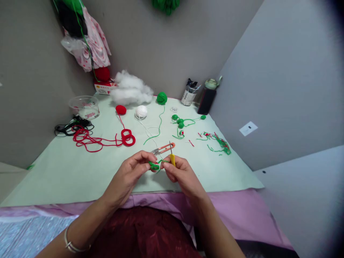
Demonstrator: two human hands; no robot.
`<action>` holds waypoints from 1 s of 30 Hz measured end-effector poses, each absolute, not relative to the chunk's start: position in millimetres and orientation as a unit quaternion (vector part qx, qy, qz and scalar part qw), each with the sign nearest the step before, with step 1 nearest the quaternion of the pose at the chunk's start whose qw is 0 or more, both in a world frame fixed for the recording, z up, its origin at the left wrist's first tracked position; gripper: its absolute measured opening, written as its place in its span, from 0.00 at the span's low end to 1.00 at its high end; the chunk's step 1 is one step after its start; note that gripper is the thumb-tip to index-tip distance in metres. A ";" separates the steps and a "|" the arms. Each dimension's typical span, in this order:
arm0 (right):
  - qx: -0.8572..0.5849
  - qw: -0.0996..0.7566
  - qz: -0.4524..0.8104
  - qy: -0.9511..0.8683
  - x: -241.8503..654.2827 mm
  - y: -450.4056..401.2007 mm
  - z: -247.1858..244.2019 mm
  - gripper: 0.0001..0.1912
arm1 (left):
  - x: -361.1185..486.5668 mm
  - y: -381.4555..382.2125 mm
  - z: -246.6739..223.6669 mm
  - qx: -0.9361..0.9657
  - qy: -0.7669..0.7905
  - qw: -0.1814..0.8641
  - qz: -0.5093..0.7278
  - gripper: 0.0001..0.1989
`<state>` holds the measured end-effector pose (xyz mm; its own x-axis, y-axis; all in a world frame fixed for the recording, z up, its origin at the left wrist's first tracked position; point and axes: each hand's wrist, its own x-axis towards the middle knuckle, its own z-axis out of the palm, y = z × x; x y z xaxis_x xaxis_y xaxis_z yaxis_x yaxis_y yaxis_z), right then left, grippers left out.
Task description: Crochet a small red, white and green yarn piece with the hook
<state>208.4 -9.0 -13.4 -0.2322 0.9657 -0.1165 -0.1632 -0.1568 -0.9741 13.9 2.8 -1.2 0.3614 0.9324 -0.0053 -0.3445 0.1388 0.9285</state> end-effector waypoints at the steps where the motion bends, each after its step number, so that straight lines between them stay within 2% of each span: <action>1: -0.424 0.456 0.632 -0.461 208.5 -9.8 -12.8 0.19 | 13.1 2.6 -0.1 0.471 0.316 0.681 0.463 0.05; 6: -0.379 0.471 0.677 -0.421 207.5 -12.3 -1.7 0.21 | 12.8 1.3 -0.4 0.518 0.329 0.631 0.475 0.04; 11: -0.350 0.486 0.696 -0.396 204.7 -13.0 7.4 0.21 | 12.9 1.4 -1.4 0.489 0.325 0.649 0.483 0.09; 21: -0.357 0.453 0.693 -0.433 193.4 -8.4 13.3 0.21 | 7.8 0.3 4.2 0.516 0.335 0.653 0.443 0.10; 27: -0.362 0.449 0.686 -0.444 192.5 0.0 10.0 0.21 | 4.5 11.2 4.0 0.615 0.413 0.555 0.378 0.10; 30: -0.364 0.444 0.700 -0.424 190.7 3.1 5.8 0.21 | -0.5 16.0 -2.6 0.630 0.419 0.543 0.363 0.12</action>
<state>190.7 3.1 5.8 -0.3393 0.9312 -0.1332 -0.3131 -0.2453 -0.9175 -0.5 16.0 -2.6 0.3850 0.9229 0.0028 0.1329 -0.0584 0.9894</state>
